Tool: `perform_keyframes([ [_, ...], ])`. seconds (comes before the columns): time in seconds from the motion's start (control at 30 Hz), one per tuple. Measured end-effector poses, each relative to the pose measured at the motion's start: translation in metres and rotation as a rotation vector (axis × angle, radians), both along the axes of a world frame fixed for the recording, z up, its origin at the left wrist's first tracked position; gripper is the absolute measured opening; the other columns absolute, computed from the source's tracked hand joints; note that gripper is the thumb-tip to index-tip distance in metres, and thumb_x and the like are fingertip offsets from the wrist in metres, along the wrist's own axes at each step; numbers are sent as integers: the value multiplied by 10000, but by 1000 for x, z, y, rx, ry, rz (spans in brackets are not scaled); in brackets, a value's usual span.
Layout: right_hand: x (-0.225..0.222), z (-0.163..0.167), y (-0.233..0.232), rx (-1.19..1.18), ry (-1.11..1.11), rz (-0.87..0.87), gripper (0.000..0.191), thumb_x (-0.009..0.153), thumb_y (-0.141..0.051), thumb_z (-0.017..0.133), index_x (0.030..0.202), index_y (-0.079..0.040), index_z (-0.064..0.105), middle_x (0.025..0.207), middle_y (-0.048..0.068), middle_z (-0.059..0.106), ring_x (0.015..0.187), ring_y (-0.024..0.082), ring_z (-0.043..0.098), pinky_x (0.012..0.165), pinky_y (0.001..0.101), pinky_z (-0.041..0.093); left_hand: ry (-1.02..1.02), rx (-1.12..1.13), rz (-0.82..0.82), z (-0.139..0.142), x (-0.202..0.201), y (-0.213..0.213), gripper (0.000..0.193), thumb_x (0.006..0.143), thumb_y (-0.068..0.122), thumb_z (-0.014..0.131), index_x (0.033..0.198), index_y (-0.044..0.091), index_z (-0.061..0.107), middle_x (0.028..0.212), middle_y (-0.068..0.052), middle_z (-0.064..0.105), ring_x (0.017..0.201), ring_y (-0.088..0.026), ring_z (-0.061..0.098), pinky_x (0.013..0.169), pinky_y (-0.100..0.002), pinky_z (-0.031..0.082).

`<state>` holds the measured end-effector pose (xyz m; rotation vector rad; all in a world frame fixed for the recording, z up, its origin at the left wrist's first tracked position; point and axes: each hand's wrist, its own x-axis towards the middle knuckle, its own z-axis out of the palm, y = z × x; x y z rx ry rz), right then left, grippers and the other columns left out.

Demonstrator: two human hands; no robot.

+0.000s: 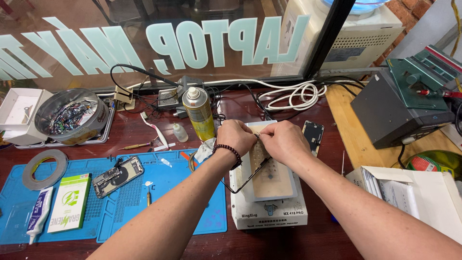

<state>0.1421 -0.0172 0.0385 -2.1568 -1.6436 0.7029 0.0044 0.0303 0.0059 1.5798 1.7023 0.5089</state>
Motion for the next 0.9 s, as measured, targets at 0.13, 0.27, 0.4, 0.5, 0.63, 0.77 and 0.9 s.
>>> perform_keyframes([
  [0.13,-6,10,3,-112,-25,-81,182,864,-285,699,969,-241,841,878,84,789,829,272,757,771,420,595,18,14,21,0,2,-2,157,708,186,799,831,91,817,886,-157,774,861,-283,761,813,-385,598],
  [0.27,-8,17,3,-173,-23,-107,186,866,-264,688,966,-250,845,812,78,793,723,243,767,723,401,601,25,45,30,-2,3,-3,143,713,161,782,831,90,819,892,-168,771,871,-295,756,818,-388,594],
  [0.4,-5,18,1,-168,-17,-99,174,857,-272,719,962,-214,844,810,88,791,713,237,761,724,388,598,10,40,39,-2,4,-3,137,729,156,772,841,90,813,895,-172,773,870,-293,758,816,-387,598],
  [0.5,-1,15,0,-191,1,-99,177,871,-279,711,979,-212,834,810,86,795,711,242,768,720,393,607,-6,-2,53,-1,4,-4,131,724,145,773,836,91,814,896,-154,780,864,-275,767,805,-386,601],
  [0.63,2,13,-5,-113,-8,-76,183,853,-276,736,972,-193,847,811,95,786,734,231,748,734,389,590,-10,9,47,2,4,-6,136,725,133,769,845,96,821,898,-152,780,866,-272,767,807,-379,601],
  [0.77,3,19,-12,-136,13,-97,190,866,-271,731,986,-172,840,800,109,788,718,236,753,733,390,595,2,0,40,4,4,-7,141,723,148,782,850,101,821,901,-142,783,869,-266,767,811,-379,597],
  [0.9,5,25,-20,-232,57,-155,196,903,-276,706,1027,-174,818,799,117,796,692,263,756,713,412,618,5,-2,36,3,4,-6,139,724,152,776,846,101,820,896,-141,782,863,-269,767,809,-385,598],
])
